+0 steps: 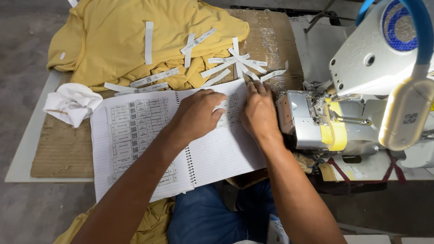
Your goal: Applying adhesive to a notebook and sticking printed labels onto the pages
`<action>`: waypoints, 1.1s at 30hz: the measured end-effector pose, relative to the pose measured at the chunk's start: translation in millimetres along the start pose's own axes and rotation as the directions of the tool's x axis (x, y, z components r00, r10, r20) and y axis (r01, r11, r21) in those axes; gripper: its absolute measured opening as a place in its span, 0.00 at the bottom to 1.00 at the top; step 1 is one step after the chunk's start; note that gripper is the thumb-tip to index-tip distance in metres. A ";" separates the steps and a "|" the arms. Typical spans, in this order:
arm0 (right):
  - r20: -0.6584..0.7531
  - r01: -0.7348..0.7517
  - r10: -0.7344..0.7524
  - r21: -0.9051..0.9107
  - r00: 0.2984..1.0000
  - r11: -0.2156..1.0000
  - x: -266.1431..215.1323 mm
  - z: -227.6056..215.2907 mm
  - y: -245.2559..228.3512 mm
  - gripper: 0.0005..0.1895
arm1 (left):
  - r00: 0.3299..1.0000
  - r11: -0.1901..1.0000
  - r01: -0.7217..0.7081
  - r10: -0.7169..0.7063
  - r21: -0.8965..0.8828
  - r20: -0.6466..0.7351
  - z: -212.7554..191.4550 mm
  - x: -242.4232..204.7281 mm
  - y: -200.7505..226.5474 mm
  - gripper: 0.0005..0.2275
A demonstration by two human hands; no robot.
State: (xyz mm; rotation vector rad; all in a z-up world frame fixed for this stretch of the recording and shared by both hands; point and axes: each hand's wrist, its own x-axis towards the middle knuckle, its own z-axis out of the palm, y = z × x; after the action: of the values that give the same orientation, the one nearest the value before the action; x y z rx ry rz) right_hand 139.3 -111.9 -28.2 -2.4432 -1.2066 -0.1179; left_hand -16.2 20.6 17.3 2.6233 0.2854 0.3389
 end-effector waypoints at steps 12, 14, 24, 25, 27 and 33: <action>-0.074 0.284 -0.275 0.299 0.959 0.911 -127.7 -81.4 -30.9 0.24 | 0.995 0.957 0.002 -0.032 0.291 0.096 26.4 27.6 -3.2 0.07; -0.067 0.343 -0.342 0.349 0.937 0.872 -145.8 -85.8 -28.7 0.23 | 0.988 0.961 0.014 -0.055 0.275 0.142 18.6 27.6 2.0 0.11; -0.128 0.298 -0.280 0.166 0.952 0.940 -157.9 -79.8 -1.8 0.27 | 0.995 0.961 0.035 -0.009 0.276 -0.096 33.1 15.6 -9.9 0.10; -0.140 0.275 -0.255 0.144 0.957 0.951 -156.9 -78.4 -0.9 0.29 | 0.984 0.962 0.094 -0.050 0.258 -0.170 34.6 11.9 -12.0 0.11; -0.174 0.282 -0.252 0.174 0.952 0.944 -155.0 -81.3 -0.1 0.28 | 0.954 0.990 0.067 -0.027 0.124 -0.298 30.4 5.3 -16.7 0.11; -0.347 0.257 -0.239 0.006 0.907 0.966 -159.4 -67.6 19.1 0.22 | 0.753 0.971 -0.002 -0.156 -0.240 -0.639 13.8 -16.1 -29.3 0.07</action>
State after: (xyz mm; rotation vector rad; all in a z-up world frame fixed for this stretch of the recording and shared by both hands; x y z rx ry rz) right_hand 62.0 -267.3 -12.9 -2.0981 -1.3296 -0.5572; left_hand -31.6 35.8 -11.6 2.1662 0.5465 1.1975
